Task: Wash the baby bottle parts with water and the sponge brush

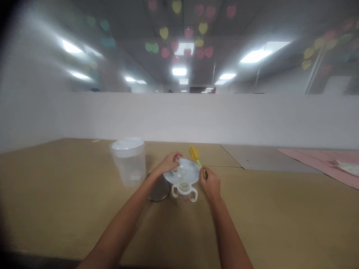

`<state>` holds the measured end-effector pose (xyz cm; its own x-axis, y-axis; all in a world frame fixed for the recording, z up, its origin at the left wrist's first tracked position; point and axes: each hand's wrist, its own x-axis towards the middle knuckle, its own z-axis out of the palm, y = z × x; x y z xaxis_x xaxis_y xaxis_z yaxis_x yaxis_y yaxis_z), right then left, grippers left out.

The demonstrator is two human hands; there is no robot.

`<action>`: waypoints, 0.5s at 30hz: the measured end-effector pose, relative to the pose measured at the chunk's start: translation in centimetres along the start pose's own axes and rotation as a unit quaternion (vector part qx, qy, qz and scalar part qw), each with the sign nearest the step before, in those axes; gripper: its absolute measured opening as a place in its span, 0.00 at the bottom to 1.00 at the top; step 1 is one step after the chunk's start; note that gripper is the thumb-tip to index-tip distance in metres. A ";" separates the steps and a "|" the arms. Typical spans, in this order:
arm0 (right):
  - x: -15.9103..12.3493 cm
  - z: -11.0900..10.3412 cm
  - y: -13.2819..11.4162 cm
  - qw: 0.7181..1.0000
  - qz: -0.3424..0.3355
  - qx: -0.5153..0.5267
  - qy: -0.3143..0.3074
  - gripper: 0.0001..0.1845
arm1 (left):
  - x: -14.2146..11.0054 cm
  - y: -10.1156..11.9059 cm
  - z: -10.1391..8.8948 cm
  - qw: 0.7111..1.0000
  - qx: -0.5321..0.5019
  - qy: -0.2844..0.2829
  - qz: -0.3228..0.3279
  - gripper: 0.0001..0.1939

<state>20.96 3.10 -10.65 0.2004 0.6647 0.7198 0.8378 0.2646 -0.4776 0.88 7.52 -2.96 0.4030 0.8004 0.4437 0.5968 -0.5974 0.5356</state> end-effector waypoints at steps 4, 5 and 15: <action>-0.4 0.0 -0.5 0.996 -0.087 0.030 0.009 0.18 | 0.2 0.3 -0.2 0.987 -0.133 0.088 -0.021 0.26; -0.5 0.1 -0.6 0.995 -0.095 0.033 0.010 0.18 | 0.3 0.4 -0.2 0.979 -0.173 0.107 -0.028 0.28; -1.0 0.1 -1.1 0.992 -0.121 0.025 0.021 0.17 | 0.5 1.2 -0.6 0.907 -0.353 0.209 -0.099 0.46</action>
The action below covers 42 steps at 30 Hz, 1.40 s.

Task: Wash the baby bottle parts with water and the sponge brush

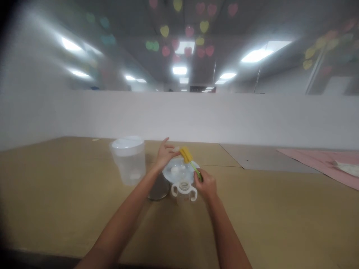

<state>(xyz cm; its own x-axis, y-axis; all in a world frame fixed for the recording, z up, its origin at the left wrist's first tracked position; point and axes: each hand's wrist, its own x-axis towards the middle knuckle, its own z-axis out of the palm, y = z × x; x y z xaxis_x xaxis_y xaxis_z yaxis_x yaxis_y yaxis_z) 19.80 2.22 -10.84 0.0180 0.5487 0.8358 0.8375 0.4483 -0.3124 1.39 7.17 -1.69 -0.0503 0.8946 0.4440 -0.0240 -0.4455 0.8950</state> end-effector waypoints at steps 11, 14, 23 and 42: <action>0.1 -0.2 0.0 0.999 -0.020 -0.015 0.048 0.15 | -0.5 0.7 0.6 0.979 -0.183 -0.004 -0.093 0.42; 0.1 -0.2 0.2 0.998 -0.012 -0.030 0.051 0.17 | -0.5 0.6 0.6 0.969 -0.219 -0.029 -0.105 0.39; 0.1 -0.1 0.4 0.997 0.002 -0.040 0.067 0.17 | -0.7 1.3 0.5 0.966 -0.201 -0.079 -0.140 0.32; 0.3 -0.1 0.9 0.987 -0.008 -0.148 0.067 0.18 | -0.9 0.6 0.4 0.985 -0.003 -0.170 -0.012 0.21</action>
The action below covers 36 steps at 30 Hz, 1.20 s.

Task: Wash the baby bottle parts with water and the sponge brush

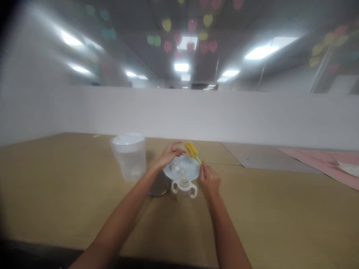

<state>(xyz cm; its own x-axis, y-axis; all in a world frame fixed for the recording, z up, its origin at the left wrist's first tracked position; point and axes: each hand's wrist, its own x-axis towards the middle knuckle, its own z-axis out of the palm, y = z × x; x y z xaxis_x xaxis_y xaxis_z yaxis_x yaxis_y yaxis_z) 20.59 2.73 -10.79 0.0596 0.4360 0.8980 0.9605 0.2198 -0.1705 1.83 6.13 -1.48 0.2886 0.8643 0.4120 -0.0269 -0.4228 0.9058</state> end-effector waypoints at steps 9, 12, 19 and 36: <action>0.1 -0.4 0.0 0.993 -0.065 0.072 0.064 0.13 | 0.3 -0.3 -0.3 0.987 0.091 0.108 0.070 0.20; 0.1 -0.5 -0.2 0.992 -0.051 0.086 0.079 0.12 | 0.3 0.0 -0.2 0.984 0.054 0.150 0.078 0.22; -0.2 -0.1 -0.3 0.990 -0.066 0.115 0.045 0.11 | 0.1 1.3 0.8 0.965 -0.206 0.162 0.011 0.21; -0.1 -0.3 0.1 0.985 -0.101 0.121 0.070 0.08 | -0.5 2.6 -0.4 0.983 -0.052 0.152 0.090 0.18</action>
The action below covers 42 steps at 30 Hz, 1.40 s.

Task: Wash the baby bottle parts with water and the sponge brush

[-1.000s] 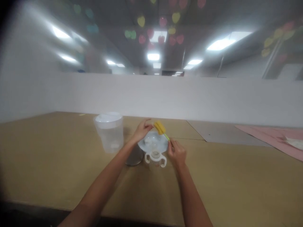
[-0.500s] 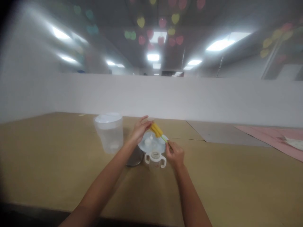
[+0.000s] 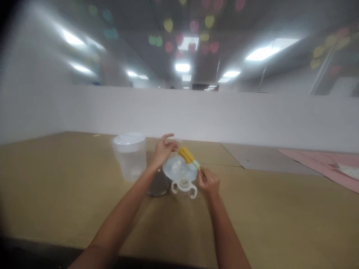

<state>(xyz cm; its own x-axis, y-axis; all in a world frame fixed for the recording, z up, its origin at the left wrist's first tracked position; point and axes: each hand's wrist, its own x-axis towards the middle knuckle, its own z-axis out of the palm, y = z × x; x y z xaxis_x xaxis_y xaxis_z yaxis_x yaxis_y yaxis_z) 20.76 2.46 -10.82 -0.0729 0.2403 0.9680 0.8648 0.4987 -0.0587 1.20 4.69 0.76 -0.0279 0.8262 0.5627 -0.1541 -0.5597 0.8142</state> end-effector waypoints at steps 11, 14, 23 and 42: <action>-0.2 0.4 0.3 0.998 0.042 -0.038 0.016 0.10 | -3.7 -3.3 -6.5 0.926 0.373 0.053 -0.022 0.04; -0.3 0.4 0.4 0.997 0.056 -0.044 0.009 0.11 | -4.2 -4.7 -6.9 0.916 0.397 0.021 -0.047 0.04; -0.6 0.7 0.6 0.996 0.064 -0.054 -0.025 0.13 | -4.4 -5.6 -7.2 0.877 0.470 -0.036 -0.086 0.05; -0.5 0.7 0.4 0.995 0.076 -0.056 -0.023 0.15 | -5.7 -3.5 -6.2 0.754 0.643 -0.082 -0.103 0.10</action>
<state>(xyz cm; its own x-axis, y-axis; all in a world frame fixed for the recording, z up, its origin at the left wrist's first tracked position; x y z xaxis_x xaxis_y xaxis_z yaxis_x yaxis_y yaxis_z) 20.77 3.12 -11.45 0.0434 0.3445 0.9378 0.9169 0.3590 -0.1743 -4.20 2.36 -6.19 0.0055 0.9442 0.3293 0.9504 -0.1074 0.2919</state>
